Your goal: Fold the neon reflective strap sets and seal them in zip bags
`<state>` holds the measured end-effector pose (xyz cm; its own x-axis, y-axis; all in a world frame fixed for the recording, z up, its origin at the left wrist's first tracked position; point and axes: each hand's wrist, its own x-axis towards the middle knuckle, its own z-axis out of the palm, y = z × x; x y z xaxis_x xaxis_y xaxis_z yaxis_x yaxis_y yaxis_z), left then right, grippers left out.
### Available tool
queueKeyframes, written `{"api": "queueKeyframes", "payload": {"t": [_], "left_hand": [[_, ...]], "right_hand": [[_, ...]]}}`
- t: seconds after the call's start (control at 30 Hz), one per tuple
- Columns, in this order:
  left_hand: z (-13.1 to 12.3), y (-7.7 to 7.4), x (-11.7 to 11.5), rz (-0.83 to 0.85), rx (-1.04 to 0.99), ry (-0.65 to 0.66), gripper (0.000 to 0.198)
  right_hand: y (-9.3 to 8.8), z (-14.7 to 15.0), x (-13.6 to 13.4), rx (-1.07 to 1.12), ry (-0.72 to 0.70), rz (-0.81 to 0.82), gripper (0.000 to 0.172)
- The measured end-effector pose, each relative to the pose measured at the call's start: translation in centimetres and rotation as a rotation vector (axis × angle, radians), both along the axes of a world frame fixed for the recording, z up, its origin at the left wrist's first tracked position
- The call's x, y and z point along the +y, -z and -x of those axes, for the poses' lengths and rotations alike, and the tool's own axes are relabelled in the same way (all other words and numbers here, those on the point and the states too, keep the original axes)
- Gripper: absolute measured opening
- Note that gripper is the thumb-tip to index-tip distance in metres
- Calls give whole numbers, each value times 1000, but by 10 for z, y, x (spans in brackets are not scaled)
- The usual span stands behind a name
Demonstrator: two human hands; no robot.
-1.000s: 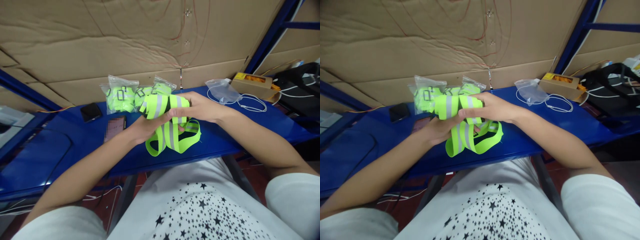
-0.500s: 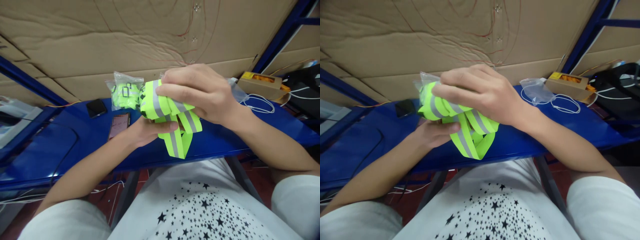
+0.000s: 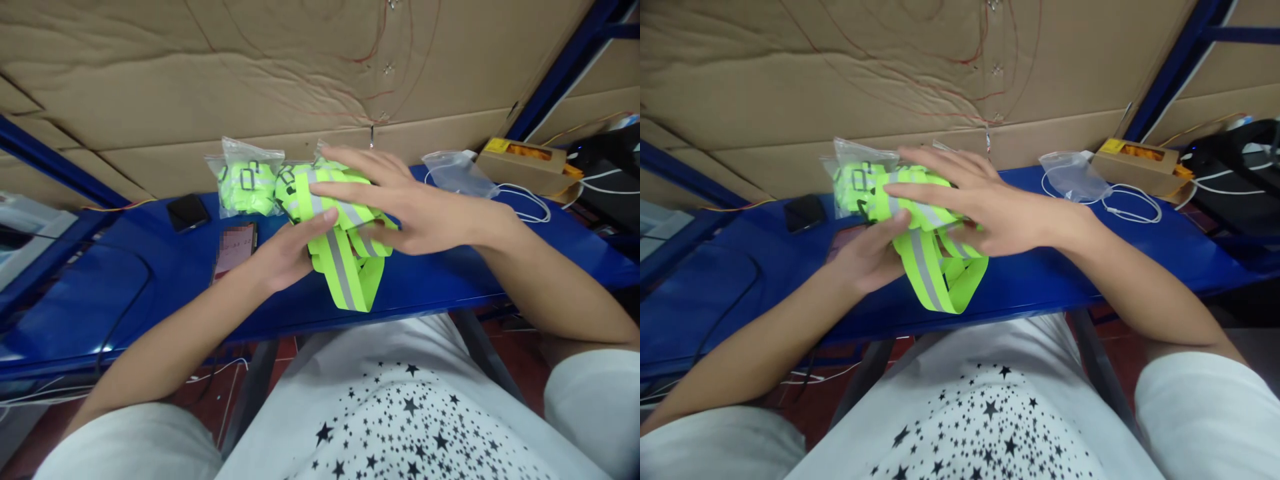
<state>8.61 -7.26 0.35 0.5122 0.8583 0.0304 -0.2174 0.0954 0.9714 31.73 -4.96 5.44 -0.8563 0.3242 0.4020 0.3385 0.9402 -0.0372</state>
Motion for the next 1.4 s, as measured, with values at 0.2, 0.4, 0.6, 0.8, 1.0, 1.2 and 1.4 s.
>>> {"api": "queueKeyframes", "payload": {"t": [0.2,0.4,0.6,0.8,1.0,1.2,1.4], "left_hand": [[-1,-7,5,-145,-59,-115,58],[-5,-13,10,-190,-31,-260,87],[-7,-3,13,-120,-172,-264,72],[-3,1,20,-133,-210,-181,52],[-3,8,23,-155,-222,-220,52],[-2,5,28,-169,-245,-286,42],[4,9,27,-109,-215,-192,44]], "right_hand": [[32,13,3,692,169,38,44],[73,37,8,614,77,340,21],[89,50,10,639,98,547,47],[95,58,11,778,161,556,46],[97,59,15,648,68,986,18],[77,40,12,453,261,441,25],[62,25,16,876,313,285,26]]}}
